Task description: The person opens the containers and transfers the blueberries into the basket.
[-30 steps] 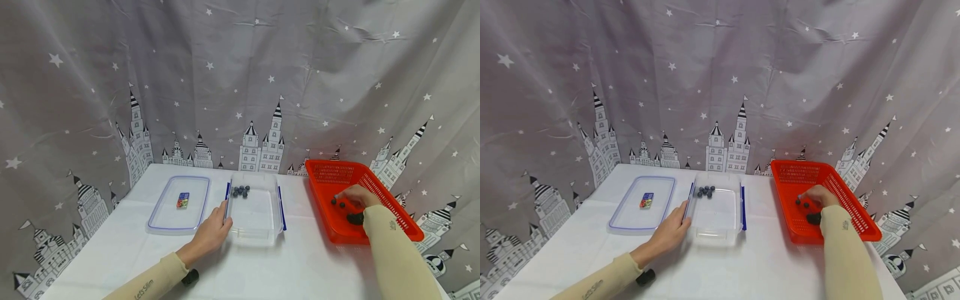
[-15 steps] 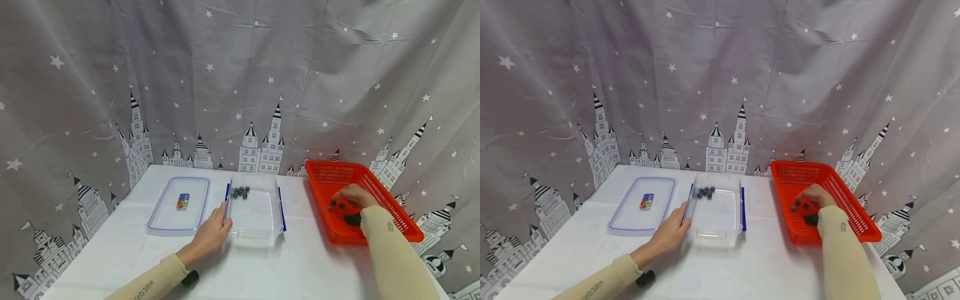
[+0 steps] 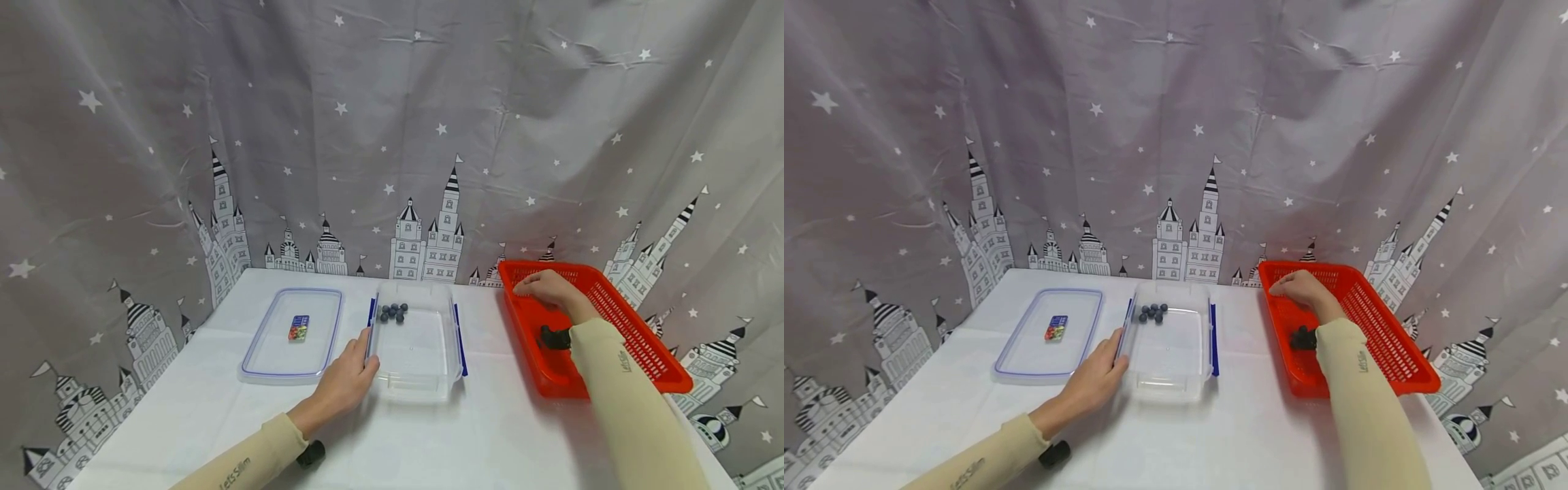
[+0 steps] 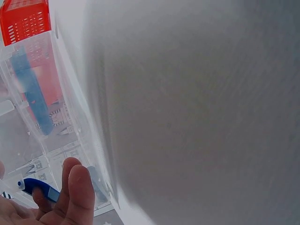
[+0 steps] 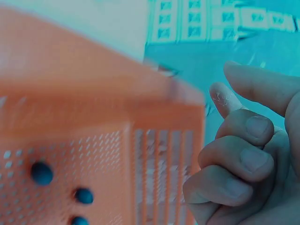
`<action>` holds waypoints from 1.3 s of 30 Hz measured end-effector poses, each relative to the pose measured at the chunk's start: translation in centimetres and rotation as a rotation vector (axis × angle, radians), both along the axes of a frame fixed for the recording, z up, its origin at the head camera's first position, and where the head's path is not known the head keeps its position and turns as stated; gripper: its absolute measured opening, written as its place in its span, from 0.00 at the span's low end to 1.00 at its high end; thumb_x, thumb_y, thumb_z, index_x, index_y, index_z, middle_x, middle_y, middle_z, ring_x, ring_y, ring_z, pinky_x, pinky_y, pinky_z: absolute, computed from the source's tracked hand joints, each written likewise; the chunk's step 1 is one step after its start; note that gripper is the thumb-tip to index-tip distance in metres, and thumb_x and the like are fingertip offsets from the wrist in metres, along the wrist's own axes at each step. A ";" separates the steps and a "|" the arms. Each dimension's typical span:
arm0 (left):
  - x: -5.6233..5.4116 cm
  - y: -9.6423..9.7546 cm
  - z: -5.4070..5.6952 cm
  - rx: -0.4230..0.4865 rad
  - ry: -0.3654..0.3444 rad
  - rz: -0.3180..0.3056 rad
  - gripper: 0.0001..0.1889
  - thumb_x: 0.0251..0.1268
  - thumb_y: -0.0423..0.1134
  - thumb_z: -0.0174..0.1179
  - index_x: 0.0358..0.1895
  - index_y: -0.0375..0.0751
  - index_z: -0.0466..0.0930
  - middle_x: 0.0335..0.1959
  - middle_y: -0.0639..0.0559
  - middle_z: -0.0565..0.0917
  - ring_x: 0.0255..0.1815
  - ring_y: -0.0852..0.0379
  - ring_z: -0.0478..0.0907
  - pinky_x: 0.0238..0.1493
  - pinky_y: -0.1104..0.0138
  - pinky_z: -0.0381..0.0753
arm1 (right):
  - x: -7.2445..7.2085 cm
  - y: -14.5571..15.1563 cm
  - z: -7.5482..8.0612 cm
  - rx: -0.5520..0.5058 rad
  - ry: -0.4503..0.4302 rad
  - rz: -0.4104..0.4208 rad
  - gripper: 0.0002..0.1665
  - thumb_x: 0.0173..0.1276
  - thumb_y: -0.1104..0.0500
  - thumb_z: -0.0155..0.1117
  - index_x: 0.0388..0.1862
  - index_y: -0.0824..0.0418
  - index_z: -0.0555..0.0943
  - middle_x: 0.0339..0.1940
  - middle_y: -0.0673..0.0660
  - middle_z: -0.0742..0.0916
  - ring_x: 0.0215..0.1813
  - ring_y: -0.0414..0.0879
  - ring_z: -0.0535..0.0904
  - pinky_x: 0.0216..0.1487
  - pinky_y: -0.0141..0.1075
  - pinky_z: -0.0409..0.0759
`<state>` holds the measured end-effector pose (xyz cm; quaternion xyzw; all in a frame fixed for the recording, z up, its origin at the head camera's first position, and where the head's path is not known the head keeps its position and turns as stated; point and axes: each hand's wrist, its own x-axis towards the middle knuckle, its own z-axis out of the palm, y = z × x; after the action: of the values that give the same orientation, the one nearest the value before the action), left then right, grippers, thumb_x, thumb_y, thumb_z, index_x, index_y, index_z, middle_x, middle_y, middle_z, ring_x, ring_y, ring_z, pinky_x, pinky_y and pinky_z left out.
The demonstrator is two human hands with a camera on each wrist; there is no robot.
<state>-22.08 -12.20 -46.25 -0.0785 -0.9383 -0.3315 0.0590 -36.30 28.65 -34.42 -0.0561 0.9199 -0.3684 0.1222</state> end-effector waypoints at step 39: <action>0.0 0.0 -0.2 0.007 0.037 -0.008 0.33 0.77 0.47 0.44 0.79 0.36 0.54 0.54 0.41 0.76 0.29 0.55 0.70 0.30 0.64 0.69 | -1.7 -18.1 -2.4 -0.385 -0.150 0.171 0.19 0.72 0.56 0.65 0.57 0.64 0.82 0.29 0.53 0.76 0.31 0.45 0.70 0.37 0.37 0.70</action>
<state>-22.05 -12.25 -46.50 -0.0882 -0.9356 -0.3335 0.0753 -38.05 10.52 -36.86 -0.1284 0.8129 -0.5286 0.2080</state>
